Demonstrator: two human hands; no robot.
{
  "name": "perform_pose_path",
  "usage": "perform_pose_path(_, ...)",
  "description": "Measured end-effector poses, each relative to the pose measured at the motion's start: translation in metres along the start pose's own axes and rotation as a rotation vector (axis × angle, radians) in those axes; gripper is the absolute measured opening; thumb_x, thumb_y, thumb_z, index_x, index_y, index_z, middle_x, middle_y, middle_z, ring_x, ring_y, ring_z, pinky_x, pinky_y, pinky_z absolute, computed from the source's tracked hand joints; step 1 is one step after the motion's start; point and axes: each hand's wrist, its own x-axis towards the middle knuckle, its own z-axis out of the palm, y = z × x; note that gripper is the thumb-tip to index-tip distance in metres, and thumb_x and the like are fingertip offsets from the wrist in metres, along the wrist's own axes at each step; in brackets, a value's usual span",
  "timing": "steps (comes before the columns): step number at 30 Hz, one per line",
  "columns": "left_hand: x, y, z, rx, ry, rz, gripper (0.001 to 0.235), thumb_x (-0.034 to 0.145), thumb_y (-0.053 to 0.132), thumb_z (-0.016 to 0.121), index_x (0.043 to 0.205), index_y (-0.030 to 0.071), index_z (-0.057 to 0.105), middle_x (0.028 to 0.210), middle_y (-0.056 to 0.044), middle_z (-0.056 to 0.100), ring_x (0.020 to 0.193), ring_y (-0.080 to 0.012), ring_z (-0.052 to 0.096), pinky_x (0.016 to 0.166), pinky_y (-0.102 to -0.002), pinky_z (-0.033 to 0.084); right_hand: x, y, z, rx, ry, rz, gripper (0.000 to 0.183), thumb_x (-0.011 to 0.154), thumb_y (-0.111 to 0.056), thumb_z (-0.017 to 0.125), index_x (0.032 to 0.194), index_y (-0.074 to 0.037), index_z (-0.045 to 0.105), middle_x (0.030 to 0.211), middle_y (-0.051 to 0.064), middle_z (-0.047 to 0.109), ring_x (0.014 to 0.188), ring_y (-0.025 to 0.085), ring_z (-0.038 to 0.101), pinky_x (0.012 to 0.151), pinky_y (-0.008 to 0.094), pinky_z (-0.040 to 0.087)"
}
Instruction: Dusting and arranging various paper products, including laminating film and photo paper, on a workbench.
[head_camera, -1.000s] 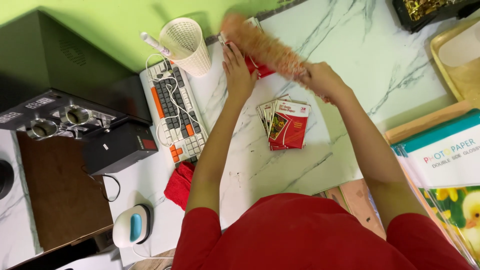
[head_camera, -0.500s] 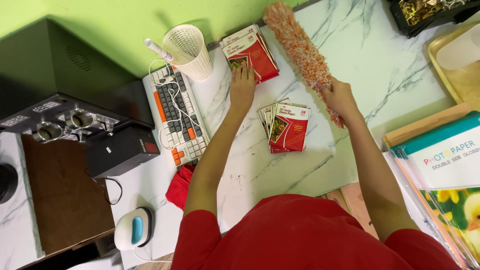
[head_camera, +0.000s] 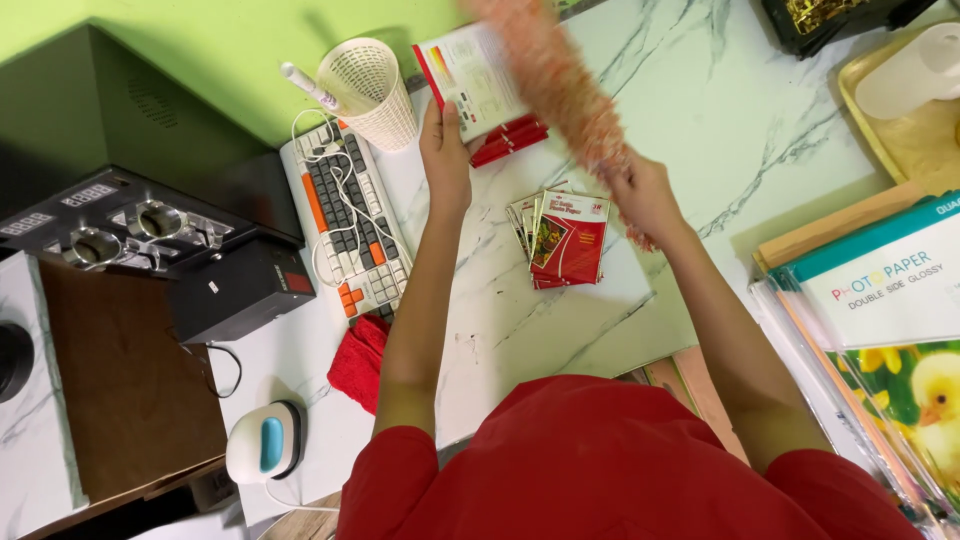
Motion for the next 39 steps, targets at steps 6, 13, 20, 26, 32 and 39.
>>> perform_pose_path(6,-0.006,-0.015,-0.015,0.07,-0.054,0.066,0.033,0.111,0.015,0.047,0.141,0.003,0.05,0.119,-0.008,0.07,0.103,-0.0136,0.07,0.084,-0.033,0.065,-0.017,-0.015,-0.007,-0.028,-0.048,-0.037,0.023,0.101,-0.02,0.064,0.116,-0.001,0.063,0.066,0.016,0.062,0.053,0.021,0.058,0.056,0.037,0.048)
perform_pose_path(13,-0.065,-0.008,-0.042,0.717,0.006,0.177,0.039,0.109,0.003,0.059,0.146,0.001,0.049,0.094,-0.018,0.07,0.072,-0.018,0.061,0.067,-0.036,0.047,-0.025,0.01,-0.015,-0.083,-0.042,-0.058,0.025,0.1,-0.019,0.066,0.115,0.0,0.064,0.073,0.015,0.065,0.057,0.02,0.061,0.058,0.037,0.05)
perform_pose_path(20,-0.168,-0.021,-0.086,1.521,-0.287,0.62,0.066,0.09,-0.015,0.047,0.154,0.0,0.043,0.159,-0.022,0.044,0.144,-0.0387,0.05,0.111,-0.046,0.05,-0.019,0.034,-0.003,-0.123,-0.031,0.009,0.028,0.102,-0.024,0.068,0.116,0.0,0.067,0.07,0.016,0.064,0.059,0.019,0.057,0.061,0.037,0.048)
perform_pose_path(26,-0.208,-0.038,-0.105,1.593,-0.513,0.337,0.054,0.09,0.001,0.062,0.144,0.002,0.055,0.156,-0.017,0.048,0.149,-0.0333,0.043,0.124,-0.05,0.038,-0.01,0.028,0.014,-0.033,-0.035,0.048,0.029,0.103,-0.026,0.068,0.118,-0.001,0.069,0.069,0.01,0.062,0.06,0.013,0.048,0.058,0.034,0.043)
perform_pose_path(32,-0.145,-0.035,-0.089,1.224,-0.299,0.164,0.054,0.096,0.025,0.072,0.144,0.007,0.055,0.157,-0.017,0.047,0.147,-0.0302,0.043,0.114,-0.043,0.044,0.007,0.028,0.01,-0.07,-0.033,0.03,0.028,0.104,-0.026,0.066,0.117,-0.001,0.068,0.069,0.013,0.062,0.059,0.015,0.051,0.058,0.035,0.044)
perform_pose_path(39,-0.011,-0.089,-0.085,1.318,-0.211,0.397,0.061,0.098,0.02,0.069,0.149,-0.003,0.044,0.156,-0.025,0.045,0.148,-0.0405,0.04,0.121,-0.045,0.037,0.028,-0.006,-0.002,-0.283,-0.317,0.122,0.032,0.099,-0.026,0.06,0.119,-0.003,0.069,0.071,0.023,0.066,0.059,0.034,0.063,0.063,0.046,0.052)
